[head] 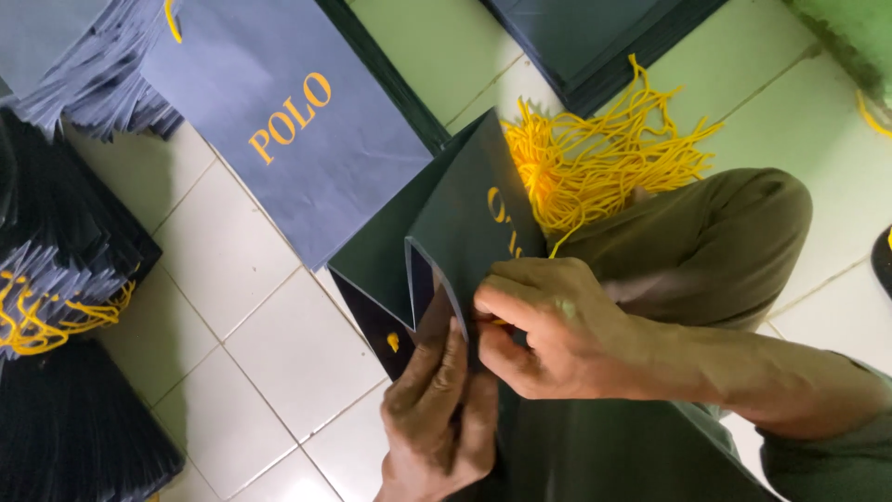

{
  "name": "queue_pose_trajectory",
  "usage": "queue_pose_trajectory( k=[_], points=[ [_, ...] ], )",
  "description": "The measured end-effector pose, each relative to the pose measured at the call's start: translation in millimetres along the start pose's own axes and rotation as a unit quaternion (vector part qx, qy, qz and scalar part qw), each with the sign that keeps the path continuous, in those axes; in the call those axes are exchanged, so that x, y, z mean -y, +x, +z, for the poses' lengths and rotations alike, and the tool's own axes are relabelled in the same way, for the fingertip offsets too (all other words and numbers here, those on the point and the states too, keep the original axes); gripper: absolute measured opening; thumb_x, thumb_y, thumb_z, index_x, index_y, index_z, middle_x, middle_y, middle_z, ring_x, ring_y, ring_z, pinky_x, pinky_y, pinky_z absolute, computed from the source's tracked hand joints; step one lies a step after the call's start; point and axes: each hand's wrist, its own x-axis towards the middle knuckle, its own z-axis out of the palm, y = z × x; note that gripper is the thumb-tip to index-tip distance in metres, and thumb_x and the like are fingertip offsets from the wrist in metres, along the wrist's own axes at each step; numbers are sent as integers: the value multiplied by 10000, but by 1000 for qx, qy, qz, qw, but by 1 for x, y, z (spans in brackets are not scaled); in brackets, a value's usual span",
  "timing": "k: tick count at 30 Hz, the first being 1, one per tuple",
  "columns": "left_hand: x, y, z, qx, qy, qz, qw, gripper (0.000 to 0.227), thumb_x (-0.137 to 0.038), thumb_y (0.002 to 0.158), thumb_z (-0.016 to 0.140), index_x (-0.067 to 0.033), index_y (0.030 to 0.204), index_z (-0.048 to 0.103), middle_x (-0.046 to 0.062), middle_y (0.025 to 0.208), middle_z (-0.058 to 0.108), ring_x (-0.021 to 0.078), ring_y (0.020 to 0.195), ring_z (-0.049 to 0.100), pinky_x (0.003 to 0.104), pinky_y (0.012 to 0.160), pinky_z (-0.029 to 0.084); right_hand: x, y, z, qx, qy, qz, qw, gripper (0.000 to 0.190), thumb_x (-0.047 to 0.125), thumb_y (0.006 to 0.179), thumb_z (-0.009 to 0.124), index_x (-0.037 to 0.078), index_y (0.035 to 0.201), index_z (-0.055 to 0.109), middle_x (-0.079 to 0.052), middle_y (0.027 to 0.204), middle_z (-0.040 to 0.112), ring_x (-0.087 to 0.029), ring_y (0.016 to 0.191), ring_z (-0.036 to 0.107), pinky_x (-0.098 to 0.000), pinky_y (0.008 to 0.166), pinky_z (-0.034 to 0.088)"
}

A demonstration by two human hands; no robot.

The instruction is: The person sits on the floor and threads yellow cord handles through the punched holes of dark blue POLO paper shopping bags, knotting the cord ends inside each bag, then sets finished bags onto stacks beside them and picks up the next bag.

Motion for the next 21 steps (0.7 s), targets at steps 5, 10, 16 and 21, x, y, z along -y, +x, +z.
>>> queue_pose_trajectory(
  k=[5, 10, 16, 21],
  points=[
    [7, -3, 3, -2, -152, -53, 987, 427, 33, 866, 569, 115, 1284, 602, 277, 1277, 674, 275, 990, 728, 295, 840, 590, -12, 6, -12, 101, 89, 40, 990, 108, -14, 759, 706, 43, 777, 615, -16, 677, 604, -154, 479, 478, -287, 424, 367],
    [7, 2, 4, 18, -157, -49, 986, 397, 41, 890, 580, 101, 1281, 610, 270, 1290, 675, 286, 1024, 727, 315, 866, 593, -10, 10, -12, 80, 84, 33, 993, 112, 0, 730, 655, 52, 720, 556, -28, 640, 606, -191, 469, 503, -304, 438, 387],
    [4, 11, 1, 46, -167, -69, 982, 401, 50, 917, 577, 97, 1315, 591, 241, 1271, 676, 252, 974, 701, 290, 811, 564, -12, 5, -11, 45, -35, -20, 998, 158, 10, 745, 662, 63, 744, 514, -58, 641, 553, -252, 466, 507, -374, 418, 386],
    [9, 13, 5, 46, -227, -108, 967, 382, 44, 953, 550, 67, 1329, 618, 168, 1146, 680, 142, 764, 551, 244, 662, 432, -23, 14, -25, 111, 77, 37, 990, 102, 5, 762, 692, 50, 720, 610, -19, 643, 612, -167, 436, 461, -308, 399, 346]
  ],
)
